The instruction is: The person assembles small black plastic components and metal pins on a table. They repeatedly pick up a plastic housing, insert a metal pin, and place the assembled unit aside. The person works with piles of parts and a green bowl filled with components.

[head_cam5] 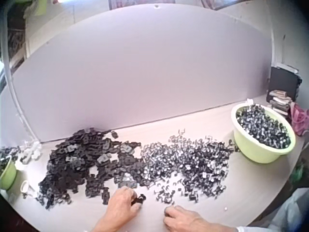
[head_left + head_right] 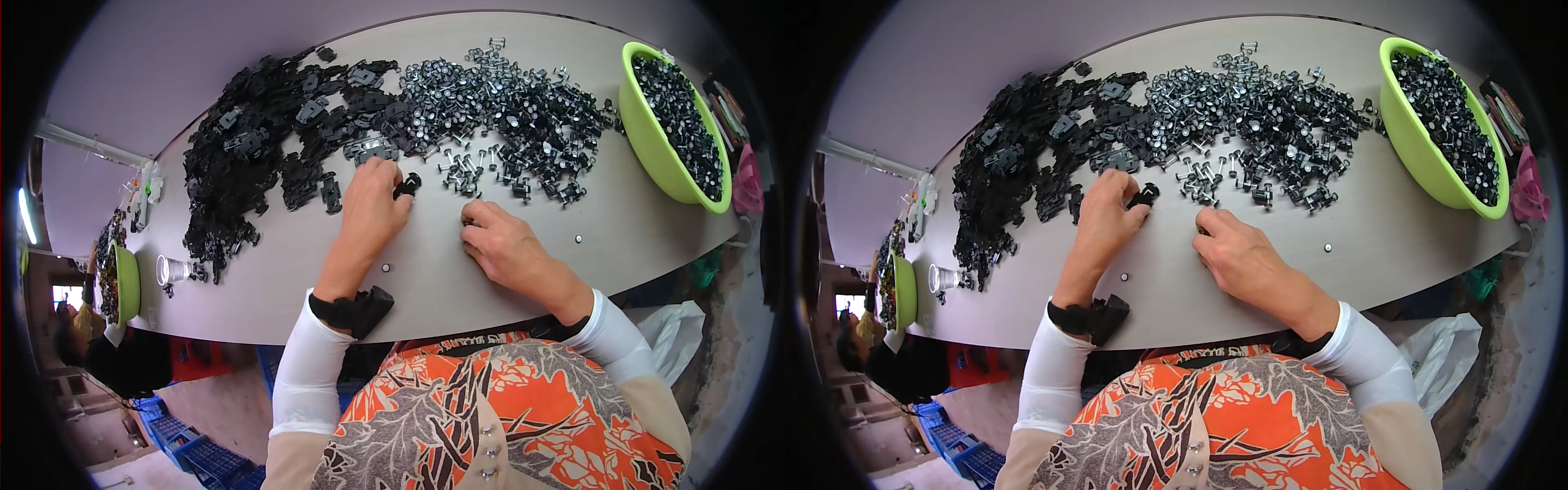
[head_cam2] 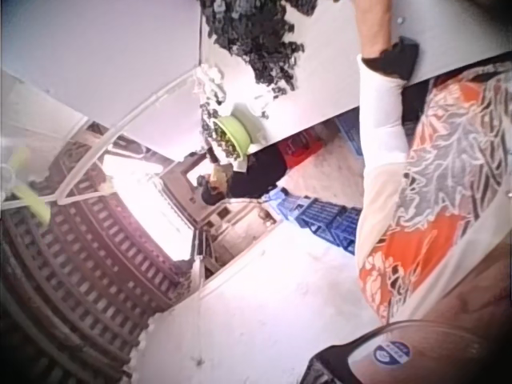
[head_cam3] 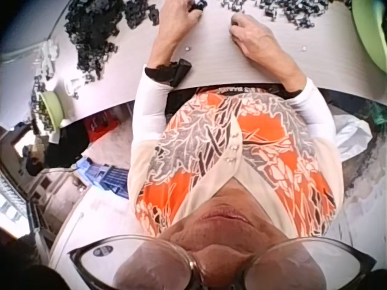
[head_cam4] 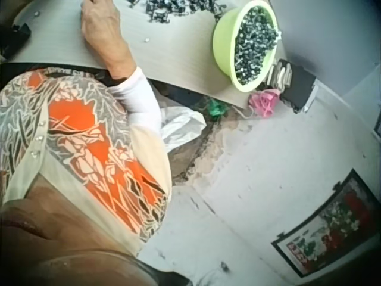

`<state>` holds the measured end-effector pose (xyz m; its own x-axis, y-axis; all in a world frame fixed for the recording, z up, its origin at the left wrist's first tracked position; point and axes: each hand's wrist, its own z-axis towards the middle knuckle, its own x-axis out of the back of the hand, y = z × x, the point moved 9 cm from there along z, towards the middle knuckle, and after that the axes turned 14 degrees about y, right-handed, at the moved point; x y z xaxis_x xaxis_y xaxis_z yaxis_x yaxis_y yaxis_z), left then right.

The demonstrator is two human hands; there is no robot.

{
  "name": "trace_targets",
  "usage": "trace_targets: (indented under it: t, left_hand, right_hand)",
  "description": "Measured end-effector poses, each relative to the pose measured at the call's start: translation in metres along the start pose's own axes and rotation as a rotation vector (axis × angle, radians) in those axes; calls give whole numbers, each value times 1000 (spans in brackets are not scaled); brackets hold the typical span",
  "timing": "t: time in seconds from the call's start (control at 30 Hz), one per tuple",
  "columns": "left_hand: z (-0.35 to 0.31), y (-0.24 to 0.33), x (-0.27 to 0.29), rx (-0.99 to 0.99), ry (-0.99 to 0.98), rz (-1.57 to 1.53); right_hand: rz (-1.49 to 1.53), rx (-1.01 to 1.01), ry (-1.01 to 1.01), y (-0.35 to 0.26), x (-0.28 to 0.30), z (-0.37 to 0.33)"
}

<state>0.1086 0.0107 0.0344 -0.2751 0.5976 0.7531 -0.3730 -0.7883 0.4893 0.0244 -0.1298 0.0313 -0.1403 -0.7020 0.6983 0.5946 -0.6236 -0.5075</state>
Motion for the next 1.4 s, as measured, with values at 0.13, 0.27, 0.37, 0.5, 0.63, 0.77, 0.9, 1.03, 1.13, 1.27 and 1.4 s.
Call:
trace_targets:
  t: [0.13, 0.27, 0.37, 0.5, 0.63, 0.77, 0.9, 1.03, 1.13, 1.27, 1.4]
  left_hand:
    - [-24, -8, -4, 481, -149, -571]
    - [-58, 22, -23, 846, -407, -1095]
    - [-74, 40, -39, 947, -524, -1253]
    - [-82, 47, -49, 1009, -611, -1361]
    - [-84, 55, -58, 1027, -681, -1432]
    - [-83, 60, -59, 989, -744, -1391]
    - [-78, 64, -59, 930, -793, -1389]
    - [-84, 62, -67, 946, -818, -1392]
    - [-83, 61, -74, 962, -809, -1427]
    - [-81, 55, -78, 919, -749, -1325]
    - [-74, 48, -78, 970, -678, -1275]
  right_hand:
    - [96, -21, 13, 1, 6, 0]
    - [247, -40, 247, -6, 48, 4]
    - [259, 79, 275, -21, 60, 4]
    - [155, 104, 259, -24, 57, -4]
    - [163, 115, 250, -21, 63, -11]
    - [230, 117, 284, -22, 64, -17]
    - [276, 114, 321, -19, 64, -20]
    - [311, 112, 355, -16, 60, -26]
    - [282, 101, 369, -15, 55, -24]
    - [246, -26, 277, -7, 53, -14]
    - [49, -143, 273, 38, 71, -3]
